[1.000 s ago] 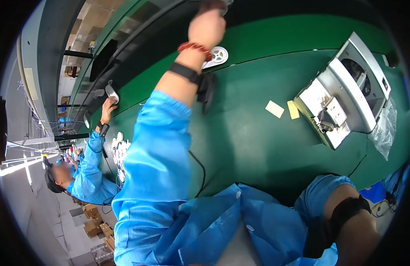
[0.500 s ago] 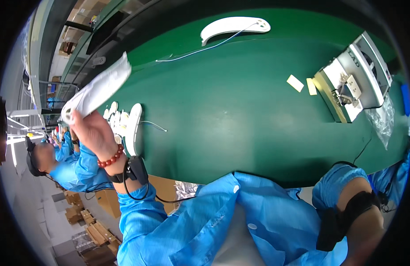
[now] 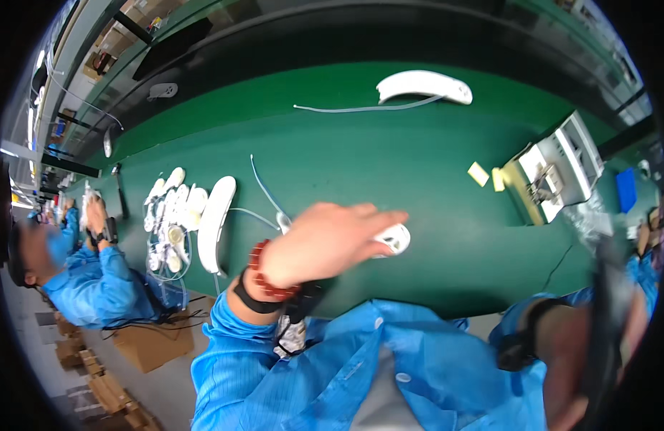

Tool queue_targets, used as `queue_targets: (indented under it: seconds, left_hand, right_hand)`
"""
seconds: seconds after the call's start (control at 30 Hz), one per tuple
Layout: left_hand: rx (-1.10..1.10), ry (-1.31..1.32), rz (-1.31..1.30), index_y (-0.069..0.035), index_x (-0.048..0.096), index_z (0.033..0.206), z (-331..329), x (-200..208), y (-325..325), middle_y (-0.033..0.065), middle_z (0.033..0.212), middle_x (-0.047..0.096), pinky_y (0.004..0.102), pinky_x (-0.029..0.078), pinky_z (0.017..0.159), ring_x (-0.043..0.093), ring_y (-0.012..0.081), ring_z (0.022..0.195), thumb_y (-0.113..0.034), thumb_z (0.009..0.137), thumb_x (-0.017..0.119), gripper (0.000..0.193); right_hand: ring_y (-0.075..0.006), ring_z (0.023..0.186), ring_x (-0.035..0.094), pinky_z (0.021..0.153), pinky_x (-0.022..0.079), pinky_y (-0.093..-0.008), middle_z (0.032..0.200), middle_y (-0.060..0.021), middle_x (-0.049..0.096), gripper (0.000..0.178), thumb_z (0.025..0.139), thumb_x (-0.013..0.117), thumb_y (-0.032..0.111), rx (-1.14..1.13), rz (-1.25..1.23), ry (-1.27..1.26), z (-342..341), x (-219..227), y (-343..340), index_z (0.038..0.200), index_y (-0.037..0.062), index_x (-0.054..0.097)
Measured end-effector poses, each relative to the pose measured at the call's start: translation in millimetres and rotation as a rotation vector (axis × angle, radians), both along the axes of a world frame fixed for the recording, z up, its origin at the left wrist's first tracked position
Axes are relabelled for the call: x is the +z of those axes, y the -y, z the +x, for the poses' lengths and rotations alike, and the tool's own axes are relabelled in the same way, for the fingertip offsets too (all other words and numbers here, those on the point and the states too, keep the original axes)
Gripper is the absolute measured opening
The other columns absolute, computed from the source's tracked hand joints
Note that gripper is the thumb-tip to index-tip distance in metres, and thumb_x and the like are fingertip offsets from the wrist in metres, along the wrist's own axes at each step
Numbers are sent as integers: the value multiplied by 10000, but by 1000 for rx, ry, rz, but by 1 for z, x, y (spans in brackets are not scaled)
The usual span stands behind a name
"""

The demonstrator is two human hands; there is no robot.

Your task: Assembling small plastic housings using an electric screwdriver and applying labels from a feeder machine.

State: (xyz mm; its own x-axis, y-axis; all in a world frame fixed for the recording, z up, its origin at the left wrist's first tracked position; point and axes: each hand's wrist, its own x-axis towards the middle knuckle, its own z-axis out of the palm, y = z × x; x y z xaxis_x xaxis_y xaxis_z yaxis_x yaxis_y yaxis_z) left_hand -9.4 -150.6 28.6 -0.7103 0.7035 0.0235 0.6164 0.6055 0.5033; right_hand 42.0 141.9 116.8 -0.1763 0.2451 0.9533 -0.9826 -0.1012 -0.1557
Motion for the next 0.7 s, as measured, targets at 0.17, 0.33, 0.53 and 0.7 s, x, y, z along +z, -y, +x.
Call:
queue_targets:
  seconds: [0.17, 0.33, 0.53, 0.7]
  left_hand:
    - [-32, 73, -101, -109, 638, 1227, -13, -55, -49, 101, 946, 671, 445, 541, 728, 679, 327, 804, -390, 898, 670, 434]
    - [186, -218, -37, -125, 633, 1260, -6, -45, -26, 57, 1003, 643, 416, 464, 831, 628, 262, 950, -460, 796, 740, 582]
    - [238, -86, -229, -136, 601, 1333, 13, -36, -36, 66, 1065, 622, 430, 488, 826, 628, 263, 951, -449, 764, 772, 672]
    - [138, -101, -174, -71, 653, 1213, 10, -45, -39, 96, 885, 661, 376, 538, 659, 688, 281, 802, -429, 794, 763, 561]
  right_hand:
    - [-279, 1114, 589, 1026, 432, -427, 1036, -164, 670, 174, 868, 636, 44, 522, -450, 1014, -55, -58, 26, 1035, 3, 616]
    - [-216, 1005, 578, 949, 448, -411, 923, -59, 615, 133, 926, 620, 124, 518, -435, 988, -66, -77, 10, 1034, 62, 575]
    - [-103, 594, 442, 643, 384, -280, 683, 38, 442, 228, 1070, 475, 325, 309, -132, 778, -43, -74, -68, 1006, 106, 479]
    - [-163, 658, 504, 658, 411, -327, 698, -12, 484, 94, 1014, 529, 174, 118, -179, 770, -43, -73, -86, 1006, 80, 525]
